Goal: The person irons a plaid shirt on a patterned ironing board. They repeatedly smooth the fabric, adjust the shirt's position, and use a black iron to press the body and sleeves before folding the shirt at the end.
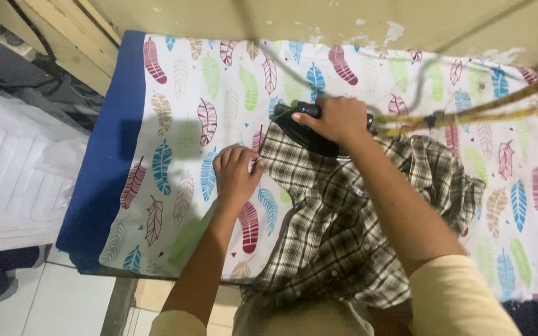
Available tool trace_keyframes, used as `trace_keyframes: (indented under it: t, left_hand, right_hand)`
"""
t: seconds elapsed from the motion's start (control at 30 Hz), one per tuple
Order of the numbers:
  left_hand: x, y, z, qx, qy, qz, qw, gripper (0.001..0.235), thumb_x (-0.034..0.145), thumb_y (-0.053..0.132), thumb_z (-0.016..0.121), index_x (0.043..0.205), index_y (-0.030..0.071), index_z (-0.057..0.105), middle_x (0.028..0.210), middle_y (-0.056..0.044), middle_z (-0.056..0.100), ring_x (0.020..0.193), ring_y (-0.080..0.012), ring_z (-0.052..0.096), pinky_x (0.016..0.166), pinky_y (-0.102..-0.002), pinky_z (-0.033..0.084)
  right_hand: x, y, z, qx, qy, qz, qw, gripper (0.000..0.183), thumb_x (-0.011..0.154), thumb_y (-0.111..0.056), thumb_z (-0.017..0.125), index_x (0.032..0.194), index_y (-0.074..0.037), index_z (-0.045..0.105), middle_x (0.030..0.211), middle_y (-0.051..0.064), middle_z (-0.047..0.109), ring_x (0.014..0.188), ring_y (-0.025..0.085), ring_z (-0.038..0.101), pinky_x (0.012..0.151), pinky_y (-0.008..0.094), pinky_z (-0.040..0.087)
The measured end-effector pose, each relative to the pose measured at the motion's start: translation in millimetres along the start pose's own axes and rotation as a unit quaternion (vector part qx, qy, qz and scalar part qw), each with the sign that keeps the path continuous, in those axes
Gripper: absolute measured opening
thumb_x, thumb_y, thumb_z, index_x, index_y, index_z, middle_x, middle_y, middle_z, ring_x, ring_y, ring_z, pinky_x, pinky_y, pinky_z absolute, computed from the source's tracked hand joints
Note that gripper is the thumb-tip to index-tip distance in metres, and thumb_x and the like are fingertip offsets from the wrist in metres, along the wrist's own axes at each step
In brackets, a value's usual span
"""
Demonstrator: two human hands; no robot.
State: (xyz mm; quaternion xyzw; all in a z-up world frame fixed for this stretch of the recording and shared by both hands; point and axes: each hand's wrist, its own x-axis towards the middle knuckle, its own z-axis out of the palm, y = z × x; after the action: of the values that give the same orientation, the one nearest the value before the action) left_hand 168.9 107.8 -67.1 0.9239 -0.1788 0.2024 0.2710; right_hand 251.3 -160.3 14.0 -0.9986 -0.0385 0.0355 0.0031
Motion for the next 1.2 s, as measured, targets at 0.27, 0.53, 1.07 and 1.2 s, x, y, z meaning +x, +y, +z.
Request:
trace_keyframes:
  t: [0.27, 0.53, 1.07, 1.2]
  left_hand:
    - [-5.1, 0.9, -4.3, 0.007, -0.025, 0.022, 0.999, 0.024, 0.089, 0.018, 0.075, 0.113, 0.019, 0.074, 0.122, -0.001, 0.063, 0.131, -0.0254, 0.050, 0.110, -0.046, 0.031]
    - [-2.4, 3.7, -3.3, 0.016, -0.011, 0.024, 1.000, 0.014, 0.089, 0.020, 0.076, 0.102, 0.016, 0.076, 0.121, -0.002, 0.065, 0.131, -0.0264, 0.052, 0.110, -0.046, 0.032]
    - [-1.4, 0.7, -7.5, -0.003, -0.033, 0.053, 0.998, 0.024, 0.079, 0.021, 0.080, 0.102, 0.016, 0.072, 0.120, -0.004, 0.062, 0.130, -0.0289, 0.051, 0.112, -0.050, 0.032]
    - [7.9, 0.0, -4.1, 0.002, -0.034, 0.073, 0.997, 0.023, 0.081, 0.022, 0.079, 0.103, 0.019, 0.073, 0.122, -0.004, 0.061, 0.130, -0.0287, 0.050, 0.113, -0.049, 0.031]
  right_hand:
    - [-65.4, 11.5, 8.5, -0.037, -0.129, -0.188, 0.973, 0.107, 0.065, -0.103, 0.033, 0.109, -0.017, 0.076, 0.060, 0.004, 0.068, 0.060, 0.018, 0.071, 0.053, 0.039, 0.054]
    - [-121.6, -15.3, 12.5, 0.013, -0.001, -0.223, 0.975, 0.101, 0.061, -0.104, 0.038, 0.098, -0.018, 0.078, 0.061, 0.003, 0.067, 0.055, 0.024, 0.067, 0.046, 0.038, 0.048]
    - [-46.9, 8.1, 13.1, 0.007, 0.042, 0.135, 0.990, 0.084, 0.084, -0.094, 0.043, 0.094, -0.018, 0.078, 0.070, 0.008, 0.072, 0.065, 0.027, 0.073, 0.057, 0.042, 0.053]
    - [-54.4, 20.9, 13.6, -0.009, 0.068, 0.066, 0.995, 0.084, 0.080, -0.094, 0.044, 0.100, -0.021, 0.078, 0.067, 0.008, 0.071, 0.064, 0.027, 0.073, 0.054, 0.042, 0.053]
